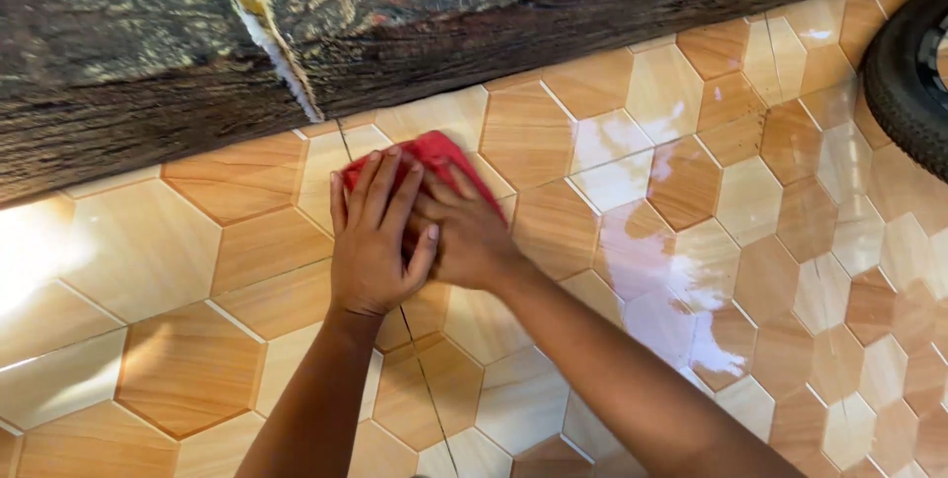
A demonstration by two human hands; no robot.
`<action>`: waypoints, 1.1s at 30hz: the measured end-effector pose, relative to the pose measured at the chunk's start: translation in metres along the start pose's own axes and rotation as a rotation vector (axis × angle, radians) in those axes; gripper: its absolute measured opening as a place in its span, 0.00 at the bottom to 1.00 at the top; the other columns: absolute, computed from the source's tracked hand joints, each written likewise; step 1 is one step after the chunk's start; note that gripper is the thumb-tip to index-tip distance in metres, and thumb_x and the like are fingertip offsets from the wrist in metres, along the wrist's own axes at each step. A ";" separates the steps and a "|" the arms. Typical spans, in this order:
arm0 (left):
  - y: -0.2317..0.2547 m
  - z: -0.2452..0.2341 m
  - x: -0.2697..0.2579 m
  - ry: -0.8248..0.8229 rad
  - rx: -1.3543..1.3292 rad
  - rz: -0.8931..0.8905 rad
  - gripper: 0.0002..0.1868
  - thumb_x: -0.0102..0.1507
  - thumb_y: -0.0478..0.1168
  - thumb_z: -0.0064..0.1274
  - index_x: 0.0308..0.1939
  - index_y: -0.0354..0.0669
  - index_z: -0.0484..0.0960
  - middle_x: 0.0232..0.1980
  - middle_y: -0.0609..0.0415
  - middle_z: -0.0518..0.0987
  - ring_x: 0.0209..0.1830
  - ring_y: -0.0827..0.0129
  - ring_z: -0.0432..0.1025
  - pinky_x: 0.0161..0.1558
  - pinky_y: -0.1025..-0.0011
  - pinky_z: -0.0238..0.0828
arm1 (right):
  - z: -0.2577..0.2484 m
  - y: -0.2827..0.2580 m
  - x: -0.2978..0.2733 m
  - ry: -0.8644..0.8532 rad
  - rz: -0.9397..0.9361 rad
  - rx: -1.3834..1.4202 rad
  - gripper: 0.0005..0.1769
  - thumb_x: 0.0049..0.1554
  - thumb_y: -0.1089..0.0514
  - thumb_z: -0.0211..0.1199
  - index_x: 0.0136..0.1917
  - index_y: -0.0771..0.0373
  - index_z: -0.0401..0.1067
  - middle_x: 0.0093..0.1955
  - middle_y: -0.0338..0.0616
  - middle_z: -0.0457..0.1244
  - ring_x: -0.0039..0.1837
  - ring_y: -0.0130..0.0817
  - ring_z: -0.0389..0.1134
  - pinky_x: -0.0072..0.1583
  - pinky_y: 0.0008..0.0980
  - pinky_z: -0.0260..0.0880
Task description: The person cleans a tiled floor using a red cloth. They wipe the hexagonal tiles near a wooden baseboard and a bicycle wheel, moving the cloth back and forth to remove dirt.
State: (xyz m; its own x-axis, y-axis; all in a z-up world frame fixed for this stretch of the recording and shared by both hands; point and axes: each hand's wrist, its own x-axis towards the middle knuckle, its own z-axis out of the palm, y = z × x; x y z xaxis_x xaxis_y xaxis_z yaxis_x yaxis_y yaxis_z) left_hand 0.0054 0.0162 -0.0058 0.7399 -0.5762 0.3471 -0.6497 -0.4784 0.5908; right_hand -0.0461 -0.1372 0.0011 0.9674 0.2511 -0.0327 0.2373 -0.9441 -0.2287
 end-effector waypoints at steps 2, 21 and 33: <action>0.000 0.000 -0.003 -0.010 0.058 -0.059 0.33 0.66 0.55 0.45 0.74 0.51 0.69 0.80 0.49 0.61 0.81 0.55 0.51 0.78 0.45 0.28 | -0.019 0.026 -0.005 -0.009 -0.010 -0.005 0.31 0.57 0.42 0.58 0.72 0.48 0.66 0.82 0.39 0.50 0.85 0.48 0.39 0.75 0.64 0.48; 0.000 -0.002 0.007 -0.003 0.031 -0.083 0.26 0.66 0.52 0.45 0.64 0.44 0.77 0.71 0.46 0.69 0.76 0.53 0.60 0.76 0.47 0.46 | -0.043 0.293 -0.107 0.091 1.184 -0.086 0.35 0.71 0.36 0.34 0.87 0.39 0.32 0.88 0.31 0.28 0.86 0.45 0.24 0.79 0.68 0.28; -0.004 -0.007 0.000 0.128 -0.161 -0.125 0.32 0.67 0.53 0.44 0.73 0.46 0.68 0.79 0.44 0.59 0.82 0.51 0.51 0.79 0.51 0.32 | 0.011 -0.028 0.039 0.047 0.500 -0.234 0.39 0.59 0.46 0.56 0.82 0.49 0.55 0.86 0.34 0.42 0.85 0.52 0.36 0.78 0.65 0.36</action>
State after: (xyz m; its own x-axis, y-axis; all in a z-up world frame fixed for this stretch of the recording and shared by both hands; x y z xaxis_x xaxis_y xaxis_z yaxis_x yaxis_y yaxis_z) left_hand 0.0089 0.0226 -0.0034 0.8355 -0.4254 0.3478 -0.5233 -0.4229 0.7398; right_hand -0.0163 -0.0988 -0.0042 0.9690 -0.2444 -0.0368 -0.2435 -0.9695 0.0262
